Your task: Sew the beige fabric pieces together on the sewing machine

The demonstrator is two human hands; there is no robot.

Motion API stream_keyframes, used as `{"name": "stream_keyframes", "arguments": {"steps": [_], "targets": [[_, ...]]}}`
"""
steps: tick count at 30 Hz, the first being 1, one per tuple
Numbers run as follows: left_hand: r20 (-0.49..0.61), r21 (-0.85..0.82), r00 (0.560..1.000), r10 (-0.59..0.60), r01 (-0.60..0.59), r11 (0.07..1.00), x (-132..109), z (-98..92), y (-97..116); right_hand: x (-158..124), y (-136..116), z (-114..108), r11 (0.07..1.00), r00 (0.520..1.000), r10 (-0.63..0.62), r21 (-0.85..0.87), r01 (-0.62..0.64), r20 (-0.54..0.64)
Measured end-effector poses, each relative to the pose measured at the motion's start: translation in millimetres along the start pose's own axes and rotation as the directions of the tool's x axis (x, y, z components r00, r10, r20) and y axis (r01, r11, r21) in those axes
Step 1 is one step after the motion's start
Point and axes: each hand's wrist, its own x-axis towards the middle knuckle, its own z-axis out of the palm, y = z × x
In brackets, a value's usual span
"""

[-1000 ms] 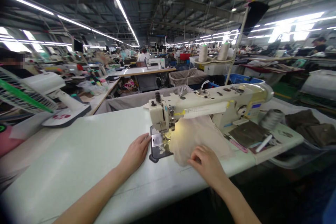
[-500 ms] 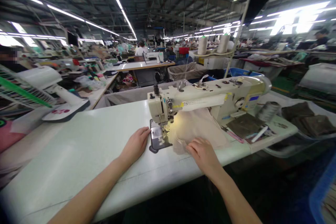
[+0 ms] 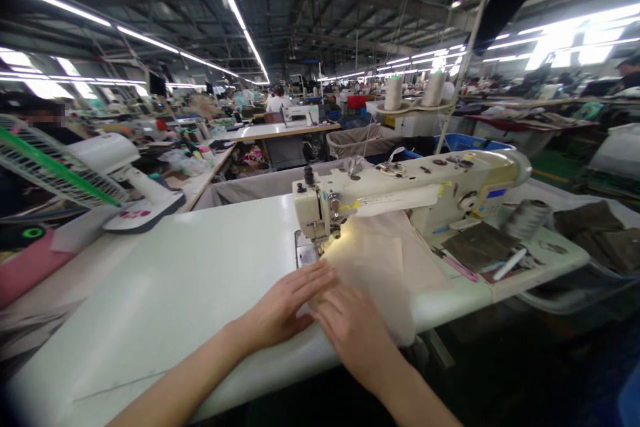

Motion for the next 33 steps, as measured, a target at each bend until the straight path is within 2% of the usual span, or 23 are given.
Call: {"name": "stream_keyframes", "arguments": {"steps": [3,6,8,10,12,13,15,17,19,20,22,23,25,27,30,33], "targets": [[0.129,-0.066,0.991,0.017,-0.009,0.998,-18.7,-2.4,2.8,0.7,-23.3,13.5,0.991,0.997,-0.013,0.132,0.003,0.076],[0.188,0.047,0.980,-0.065,0.057,0.997,-59.2,-9.3,1.4,-7.9,-22.5,8.1,0.976,0.983,0.051,0.198,-0.086,0.178],[0.157,0.145,0.978,-0.135,0.112,0.983,-88.6,-18.2,2.7,-15.1,-14.8,-1.0,0.970,0.949,0.054,0.211,-0.124,0.311],[0.107,0.198,0.979,-0.173,0.150,0.969,-111.0,-28.9,6.7,-20.9,-7.4,-8.2,0.963,0.888,0.029,0.224,-0.147,0.459],[0.086,0.188,0.975,-0.204,0.185,0.965,-121.7,-38.6,12.1,-23.0,-2.3,-11.6,0.958,0.846,0.031,0.224,-0.176,0.532],[0.083,0.155,0.969,-0.234,0.219,0.963,-122.5,-42.3,14.6,-21.9,-0.3,-12.0,0.954,0.842,0.036,0.232,-0.189,0.539],[0.071,0.038,0.937,-0.341,0.339,0.940,-117.1,-46.1,16.9,-15.4,3.9,-11.2,0.930,0.854,0.036,0.294,-0.219,0.519],[0.046,-0.107,0.877,-0.479,0.481,0.870,-106.7,-45.5,13.9,-4.4,9.3,-6.9,0.869,0.864,0.051,0.404,-0.286,0.501],[0.016,-0.211,0.795,-0.607,0.596,0.775,-96.0,-41.5,6.1,6.9,15.2,2.9,0.763,0.855,0.170,0.483,-0.429,0.491],[-0.008,-0.235,0.751,-0.660,0.640,0.731,-91.6,-39.0,1.4,11.4,17.7,9.9,0.694,0.840,0.280,0.506,-0.511,0.465],[-0.071,-0.245,0.674,-0.735,0.702,0.668,-85.3,-34.1,-7.4,16.1,20.5,26.2,0.520,0.764,0.552,0.578,-0.628,0.334],[-0.099,-0.240,0.650,-0.753,0.719,0.652,-83.5,-32.2,-10.6,16.3,20.7,34.1,0.430,0.719,0.634,0.643,-0.634,0.284],[-0.133,-0.226,0.637,-0.759,0.726,0.649,-82.1,-29.9,-13.9,13.6,18.8,45.6,0.352,0.668,0.710,0.710,-0.610,0.222],[-0.135,-0.213,0.639,-0.757,0.727,0.652,-82.6,-29.2,-13.8,9.3,16.0,48.9,0.367,0.669,0.722,0.724,-0.584,0.174],[-0.134,-0.198,0.623,-0.771,0.745,0.637,-84.4,-29.9,-11.6,5.6,14.3,41.0,0.439,0.694,0.713,0.707,-0.554,0.100],[-0.130,-0.205,0.602,-0.788,0.761,0.615,-85.6,-31.0,-10.3,7.4,16.3,29.2,0.527,0.731,0.672,0.620,-0.581,0.113]]}}
